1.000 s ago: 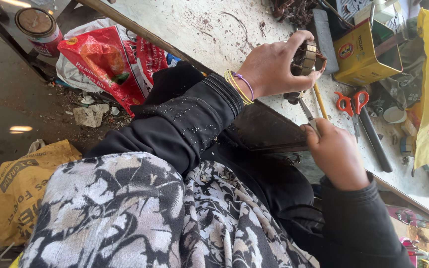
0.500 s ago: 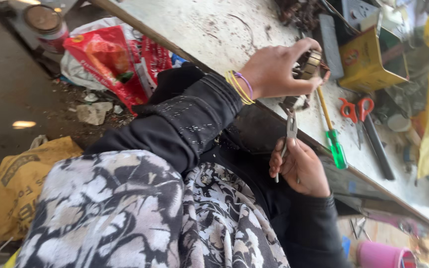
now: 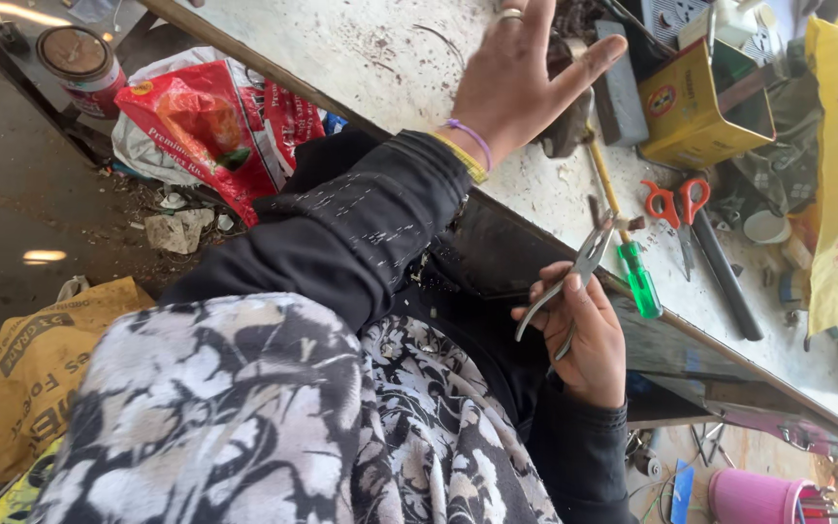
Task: The person uses pliers to remove copper wire from a circular stator component on a cluttered workbench. They repeatedly grip and pull sections of wire from the slots, rotating the component to access different areas.
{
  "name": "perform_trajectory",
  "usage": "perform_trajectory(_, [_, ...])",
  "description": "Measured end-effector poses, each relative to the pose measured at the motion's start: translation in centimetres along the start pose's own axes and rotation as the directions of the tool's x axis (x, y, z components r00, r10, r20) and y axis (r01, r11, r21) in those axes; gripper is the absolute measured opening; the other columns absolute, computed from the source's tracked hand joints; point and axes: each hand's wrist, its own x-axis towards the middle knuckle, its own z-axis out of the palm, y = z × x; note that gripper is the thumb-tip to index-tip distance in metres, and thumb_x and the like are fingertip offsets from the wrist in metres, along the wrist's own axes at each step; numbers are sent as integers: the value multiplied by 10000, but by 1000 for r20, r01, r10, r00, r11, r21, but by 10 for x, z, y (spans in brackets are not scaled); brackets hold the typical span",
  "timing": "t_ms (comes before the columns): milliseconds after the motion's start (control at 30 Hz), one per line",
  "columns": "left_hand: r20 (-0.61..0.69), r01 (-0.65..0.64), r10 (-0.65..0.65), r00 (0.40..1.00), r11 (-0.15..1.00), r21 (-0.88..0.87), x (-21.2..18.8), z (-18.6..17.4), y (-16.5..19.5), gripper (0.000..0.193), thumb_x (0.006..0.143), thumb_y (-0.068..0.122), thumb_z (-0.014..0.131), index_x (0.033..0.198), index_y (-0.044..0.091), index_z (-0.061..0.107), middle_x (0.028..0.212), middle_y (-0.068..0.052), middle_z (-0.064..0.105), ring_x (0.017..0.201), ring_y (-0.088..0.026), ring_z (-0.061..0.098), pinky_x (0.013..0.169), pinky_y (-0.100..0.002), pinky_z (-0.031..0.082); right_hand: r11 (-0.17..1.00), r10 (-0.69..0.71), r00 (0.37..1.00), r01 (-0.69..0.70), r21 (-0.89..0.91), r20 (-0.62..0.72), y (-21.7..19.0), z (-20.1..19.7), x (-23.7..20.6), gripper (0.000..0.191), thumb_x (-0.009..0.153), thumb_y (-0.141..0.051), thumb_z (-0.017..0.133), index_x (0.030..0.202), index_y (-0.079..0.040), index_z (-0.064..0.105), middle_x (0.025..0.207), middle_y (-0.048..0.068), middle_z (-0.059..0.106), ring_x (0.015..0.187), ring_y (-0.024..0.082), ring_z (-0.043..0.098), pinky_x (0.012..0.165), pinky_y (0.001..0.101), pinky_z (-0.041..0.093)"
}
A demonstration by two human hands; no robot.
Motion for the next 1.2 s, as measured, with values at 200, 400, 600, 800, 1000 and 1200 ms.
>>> perform_trajectory(200, [-117,-539,546,830,838,85,-32,-9,32,512,982,455,722,1384,234,494,1342,-122,681,1383,-311,458,1220,-520,208,998,-57,998,57,25,32,-11,-21,-4,320,1159,-215,462,1270,51,601,871,18,541,689,103,523,775,395,608])
perform_trajectory(400, [199,-419,515,834,824,-381,-71,-1,70,437,997,442,762,1295,141,652,1227,-98,713,1234,-243,626,1062,-396,513,998,-59,997,60,-16,45,-22,-32,-6,323,1142,-216,475,1270,52,602,828,61,564,495,63,386,509,248,419])
perform_trajectory(600, [441,-16,276,854,861,-508,-87,24,97,404,893,336,793,1253,167,720,1009,-119,768,941,-257,767,846,-351,604,993,-38,999,38,-112,3,-33,-53,-6,197,1099,-178,494,1095,5,567,898,98,625,455,54,376,414,201,301])
perform_trajectory(800, [454,69,190,871,867,-494,-97,56,119,363,897,277,769,1234,159,708,921,-79,779,842,-221,776,766,-328,615,981,-83,995,71,-180,-60,-32,-84,-1,184,1086,-173,510,1087,-4,583,900,111,659,462,54,396,417,197,310])
perform_trajectory(1000, [367,-138,307,878,898,-418,-105,68,130,350,936,166,709,1279,121,655,909,-32,778,793,-165,763,728,-300,611,928,-119,991,87,-363,-67,-25,-97,-15,204,1066,-164,526,1132,10,607,869,76,679,473,37,411,412,188,311])
perform_trajectory(1200, [196,-192,292,936,892,-410,-70,118,124,285,947,74,667,1229,101,644,892,-31,755,736,-112,750,670,-245,592,914,-62,998,58,-402,4,-34,-116,-27,317,1064,-146,528,1305,34,627,846,42,652,510,22,414,442,175,321])
